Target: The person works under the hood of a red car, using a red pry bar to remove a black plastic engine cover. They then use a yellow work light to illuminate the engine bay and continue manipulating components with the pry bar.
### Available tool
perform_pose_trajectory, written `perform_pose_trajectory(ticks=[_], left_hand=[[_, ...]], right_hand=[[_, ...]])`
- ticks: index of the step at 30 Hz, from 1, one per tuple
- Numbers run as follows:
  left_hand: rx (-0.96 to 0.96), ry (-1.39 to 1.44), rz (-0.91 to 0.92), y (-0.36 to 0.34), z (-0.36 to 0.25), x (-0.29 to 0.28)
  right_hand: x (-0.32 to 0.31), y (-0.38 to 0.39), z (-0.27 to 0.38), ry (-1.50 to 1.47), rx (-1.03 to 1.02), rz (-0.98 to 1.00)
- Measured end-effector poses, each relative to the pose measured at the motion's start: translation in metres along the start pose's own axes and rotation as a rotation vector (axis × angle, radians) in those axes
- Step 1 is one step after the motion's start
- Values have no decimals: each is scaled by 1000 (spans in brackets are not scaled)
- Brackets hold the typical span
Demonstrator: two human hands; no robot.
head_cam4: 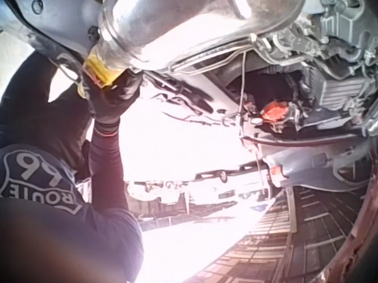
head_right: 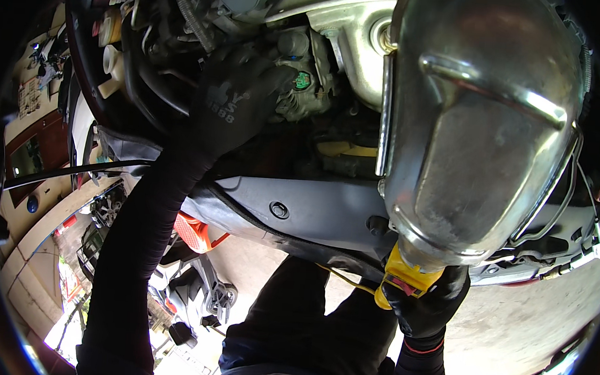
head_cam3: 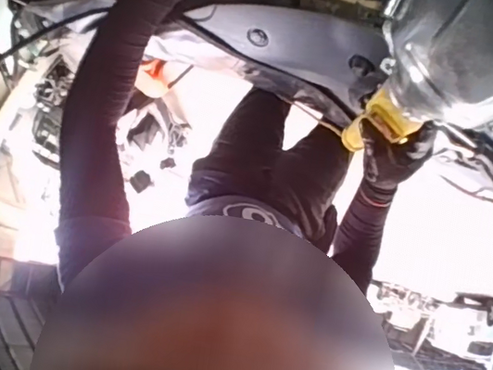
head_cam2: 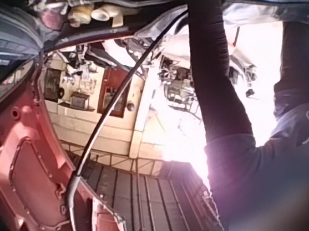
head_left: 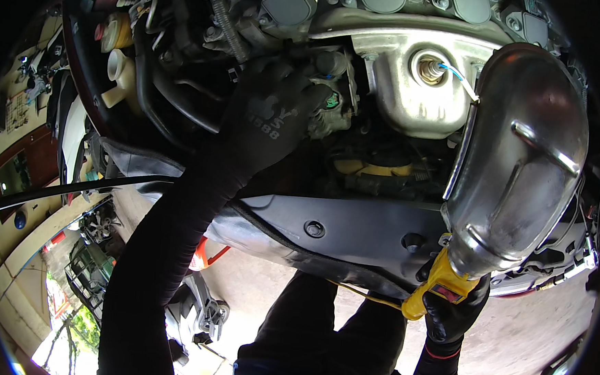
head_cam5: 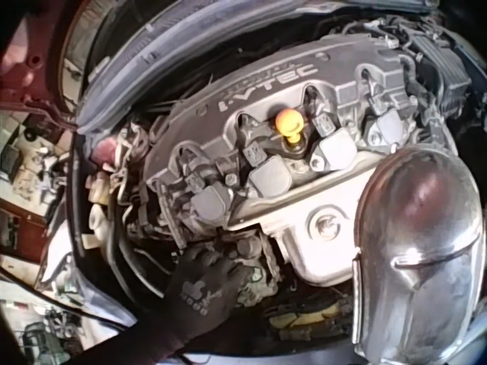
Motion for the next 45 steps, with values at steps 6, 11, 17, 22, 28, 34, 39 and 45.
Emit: perform_pose_trajectory(ticks=[6,11,17,22,28,34,39,45], left_hand=[[-39,52,-20,5,2,0],[-96,103,2,6,6,9],[-258,82,-21,11,2,-1],[-361,105,73,15,8,4],[-364,211,72,16,12,10],[-420,384,89,18,14,13],[-452,496,39,19,18,12],[-503,570,1,17,22,16]], right_hand=[[-5,4,-2,100,61,-21],[-6,11,-6,28,105,-71],[-3,12,2,85,-34,-23],[-3,10,7,89,-85,-45],[1,8,2,26,-39,-58],[-9,14,13,255,-140,-70],[-13,23,-5,109,63,-48],[-9,29,9,542,-19,74]])
Point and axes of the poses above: each hand's wrist, its own y-axis away from the middle knuckle, its own x-axis out of the palm, z = x × y, the point moved 10 cm from there along -y, towards the middle knuckle, and after that the axes turned 10 degrees about -x, right-handed, at the moved point
